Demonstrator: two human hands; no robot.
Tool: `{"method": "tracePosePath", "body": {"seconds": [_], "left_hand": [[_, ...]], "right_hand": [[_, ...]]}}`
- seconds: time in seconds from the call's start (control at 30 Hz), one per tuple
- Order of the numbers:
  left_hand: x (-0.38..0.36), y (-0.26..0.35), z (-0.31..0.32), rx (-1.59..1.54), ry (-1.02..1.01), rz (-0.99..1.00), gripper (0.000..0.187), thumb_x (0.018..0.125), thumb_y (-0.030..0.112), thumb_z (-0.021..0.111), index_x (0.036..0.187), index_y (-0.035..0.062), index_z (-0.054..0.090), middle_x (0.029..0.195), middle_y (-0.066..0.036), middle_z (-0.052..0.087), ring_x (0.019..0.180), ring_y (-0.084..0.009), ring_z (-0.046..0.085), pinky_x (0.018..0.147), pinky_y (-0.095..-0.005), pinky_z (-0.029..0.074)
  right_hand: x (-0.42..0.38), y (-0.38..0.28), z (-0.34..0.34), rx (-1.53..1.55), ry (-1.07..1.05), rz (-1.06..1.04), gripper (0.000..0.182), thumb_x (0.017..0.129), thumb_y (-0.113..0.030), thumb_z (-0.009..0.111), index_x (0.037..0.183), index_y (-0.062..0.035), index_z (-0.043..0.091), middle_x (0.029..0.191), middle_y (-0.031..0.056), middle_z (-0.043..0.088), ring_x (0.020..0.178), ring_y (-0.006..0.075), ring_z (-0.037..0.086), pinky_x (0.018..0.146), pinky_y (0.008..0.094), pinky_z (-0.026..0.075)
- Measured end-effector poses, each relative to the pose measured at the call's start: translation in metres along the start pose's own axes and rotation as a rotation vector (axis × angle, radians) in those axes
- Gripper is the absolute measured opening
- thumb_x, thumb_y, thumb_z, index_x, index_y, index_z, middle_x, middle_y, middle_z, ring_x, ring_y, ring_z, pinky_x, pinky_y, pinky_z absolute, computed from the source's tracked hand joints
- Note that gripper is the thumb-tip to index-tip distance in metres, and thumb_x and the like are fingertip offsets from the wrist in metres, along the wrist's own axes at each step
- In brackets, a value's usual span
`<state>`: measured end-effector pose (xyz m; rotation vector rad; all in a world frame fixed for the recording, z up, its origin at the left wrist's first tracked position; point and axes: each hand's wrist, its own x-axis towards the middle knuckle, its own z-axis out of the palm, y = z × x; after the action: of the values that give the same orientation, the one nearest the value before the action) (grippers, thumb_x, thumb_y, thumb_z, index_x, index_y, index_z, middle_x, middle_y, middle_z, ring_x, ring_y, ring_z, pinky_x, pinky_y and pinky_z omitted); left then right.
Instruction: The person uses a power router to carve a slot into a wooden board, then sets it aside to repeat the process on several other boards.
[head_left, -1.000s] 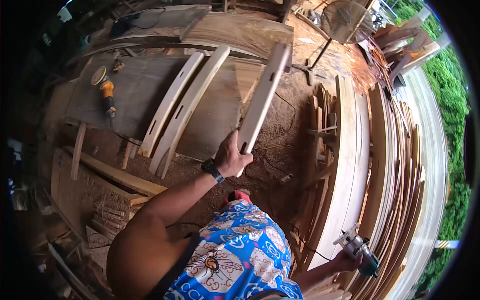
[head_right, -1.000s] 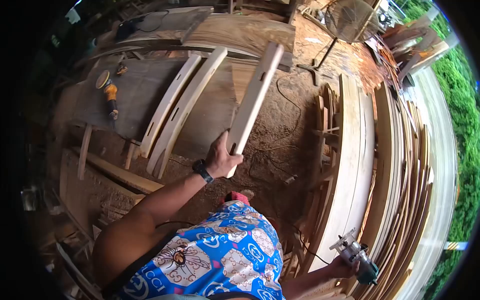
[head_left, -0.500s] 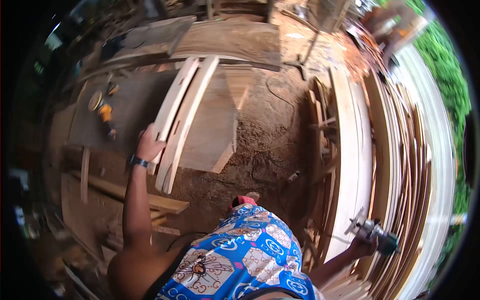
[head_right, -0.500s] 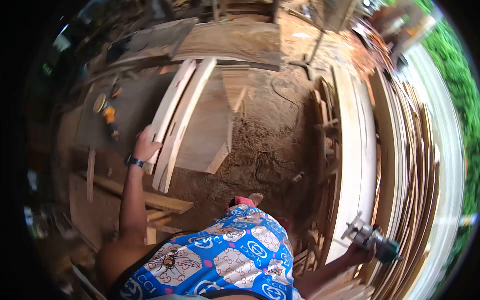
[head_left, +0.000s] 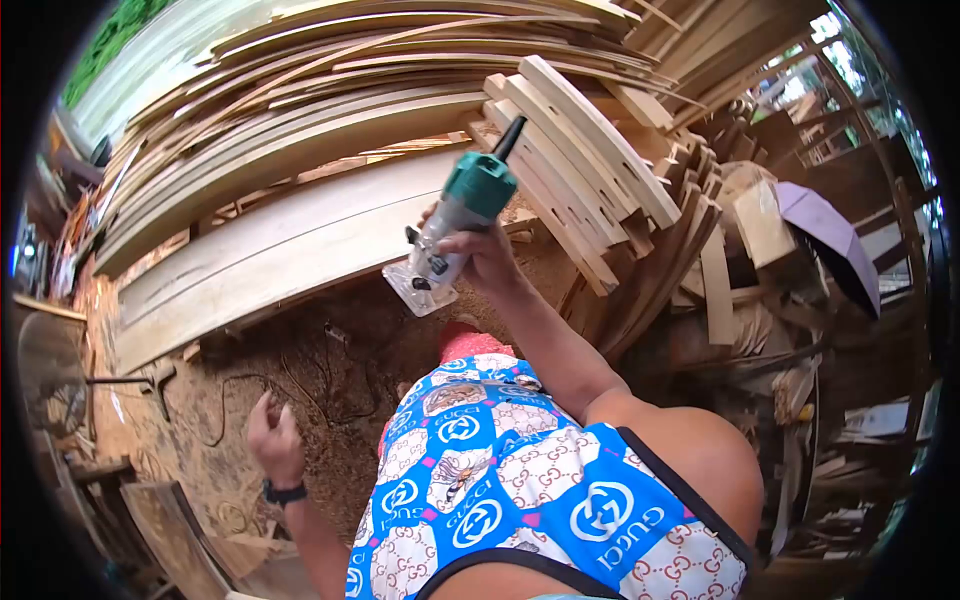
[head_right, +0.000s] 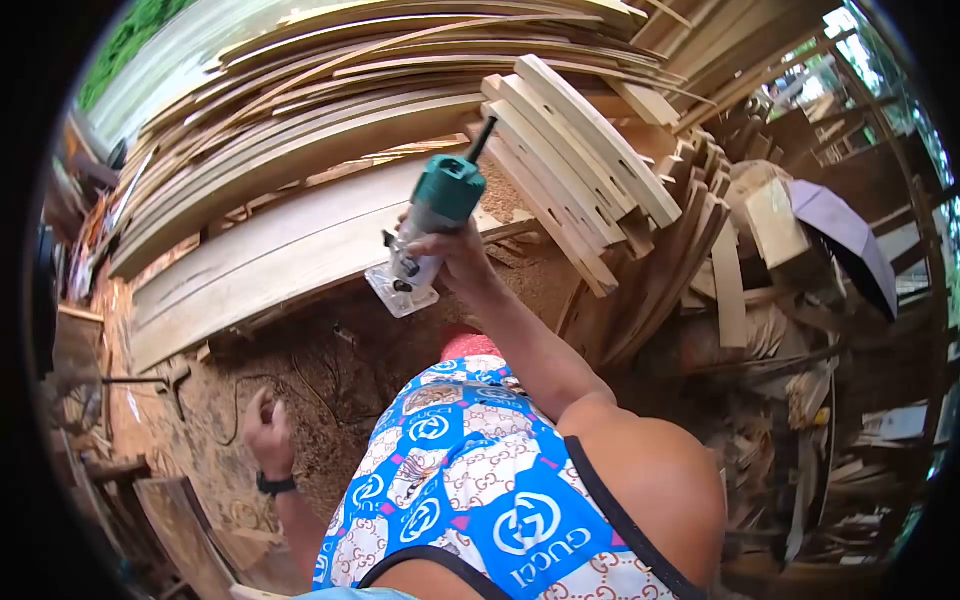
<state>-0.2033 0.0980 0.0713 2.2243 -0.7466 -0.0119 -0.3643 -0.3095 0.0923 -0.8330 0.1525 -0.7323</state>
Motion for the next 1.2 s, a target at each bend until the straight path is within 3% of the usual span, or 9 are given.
{"method": "tracePosePath", "body": {"seconds": [0.27, 0.33, 0.47, 0.57, 0.63, 0.77, 0.83, 1.03, 1.2], "left_hand": [[0.199, 0.143, 0.257, -0.338, -0.72, 0.319, 0.043, 0.092, 0.025, 0.074, 0.124, -0.0048, 0.068, 0.102, -0.016, 0.076, 0.084, -0.0236, 0.073, 0.075, -0.0339, 0.06], [0.197, 0.21, 0.319, -0.67, -1.098, -0.151, 0.041, 0.095, 0.022, 0.072, 0.124, -0.0063, 0.066, 0.09, -0.007, 0.071, 0.072, -0.012, 0.066, 0.064, -0.027, 0.057], [0.178, 0.297, 0.458, -0.8, -1.456, -0.633, 0.041, 0.099, 0.03, 0.07, 0.123, -0.0009, 0.059, 0.098, -0.008, 0.063, 0.075, -0.0159, 0.064, 0.068, -0.0335, 0.061], [0.157, 0.343, 0.521, -0.704, -1.341, -0.755, 0.066, 0.096, 0.042, 0.073, 0.138, -0.0044, 0.051, 0.115, -0.018, 0.066, 0.093, -0.0289, 0.07, 0.082, -0.0417, 0.063], [0.146, 0.36, 0.543, -0.741, -1.301, -0.73, 0.092, 0.091, 0.043, 0.078, 0.15, -0.0122, 0.035, 0.143, -0.031, 0.052, 0.113, -0.0411, 0.066, 0.092, -0.0463, 0.06], [0.135, 0.367, 0.556, -0.718, -1.345, -0.76, 0.101, 0.085, 0.038, 0.085, 0.148, -0.0193, 0.031, 0.138, -0.043, 0.051, 0.122, -0.0505, 0.06, 0.094, -0.0518, 0.061], [0.126, 0.353, 0.546, -0.858, -1.211, -0.677, 0.059, 0.091, 0.031, 0.08, 0.12, -0.014, 0.055, 0.107, -0.026, 0.067, 0.077, -0.0322, 0.073, 0.07, -0.0432, 0.066], [0.135, 0.278, 0.427, -1.011, -1.053, -0.649, 0.055, 0.089, 0.027, 0.083, 0.13, 0.0004, 0.057, 0.115, -0.013, 0.069, 0.095, -0.0233, 0.071, 0.075, -0.0374, 0.063], [0.147, 0.166, 0.358, -0.873, -0.652, -0.609, 0.056, 0.091, 0.028, 0.08, 0.128, -0.0066, 0.055, 0.117, -0.017, 0.068, 0.098, -0.0255, 0.073, 0.075, -0.0413, 0.065]], "right_hand": [[-0.1, -0.088, -0.082, -0.163, 0.463, -0.288, 0.06, 0.063, -0.001, 0.074, 0.121, -0.0013, 0.059, 0.107, 0.013, 0.069, 0.099, 0.027, 0.069, 0.092, 0.0417, 0.058], [-0.131, -0.102, -0.113, -0.171, 0.574, -0.333, 0.062, 0.063, -0.006, 0.073, 0.123, -0.0007, 0.058, 0.11, 0.0142, 0.066, 0.103, 0.028, 0.067, 0.096, 0.0432, 0.056], [-0.175, -0.143, -0.142, -0.178, 0.673, -0.419, 0.064, 0.065, -0.013, 0.073, 0.125, 0.0002, 0.055, 0.116, 0.0149, 0.063, 0.11, 0.0298, 0.063, 0.103, 0.0458, 0.051], [-0.198, -0.164, -0.161, -0.16, 0.726, -0.466, 0.063, 0.066, -0.013, 0.073, 0.126, -0.0004, 0.055, 0.118, 0.0142, 0.063, 0.113, 0.0299, 0.062, 0.108, 0.0461, 0.047], [-0.202, -0.174, -0.172, -0.155, 0.725, -0.505, 0.062, 0.067, -0.013, 0.073, 0.126, -0.0008, 0.055, 0.118, 0.0139, 0.063, 0.114, 0.0298, 0.061, 0.111, 0.0461, 0.045], [-0.2, -0.191, -0.187, -0.144, 0.747, -0.54, 0.063, 0.067, -0.014, 0.074, 0.126, -0.0013, 0.055, 0.12, 0.0137, 0.061, 0.116, 0.0293, 0.059, 0.114, 0.0464, 0.043], [-0.189, -0.196, -0.196, -0.126, 0.704, -0.542, 0.065, 0.067, -0.014, 0.075, 0.127, -0.0015, 0.054, 0.122, 0.0137, 0.06, 0.118, 0.0295, 0.059, 0.114, 0.0465, 0.043], [-0.147, -0.185, -0.205, -0.029, 0.572, -0.378, 0.069, 0.066, -0.014, 0.077, 0.13, -0.0026, 0.053, 0.124, 0.0136, 0.06, 0.121, 0.0311, 0.058, 0.111, 0.0491, 0.047], [-0.08, -0.148, -0.193, 0.019, 0.428, -0.193, 0.069, 0.065, -0.011, 0.074, 0.13, -0.0027, 0.053, 0.122, 0.0138, 0.059, 0.121, 0.0319, 0.057, 0.113, 0.049, 0.044]]}}
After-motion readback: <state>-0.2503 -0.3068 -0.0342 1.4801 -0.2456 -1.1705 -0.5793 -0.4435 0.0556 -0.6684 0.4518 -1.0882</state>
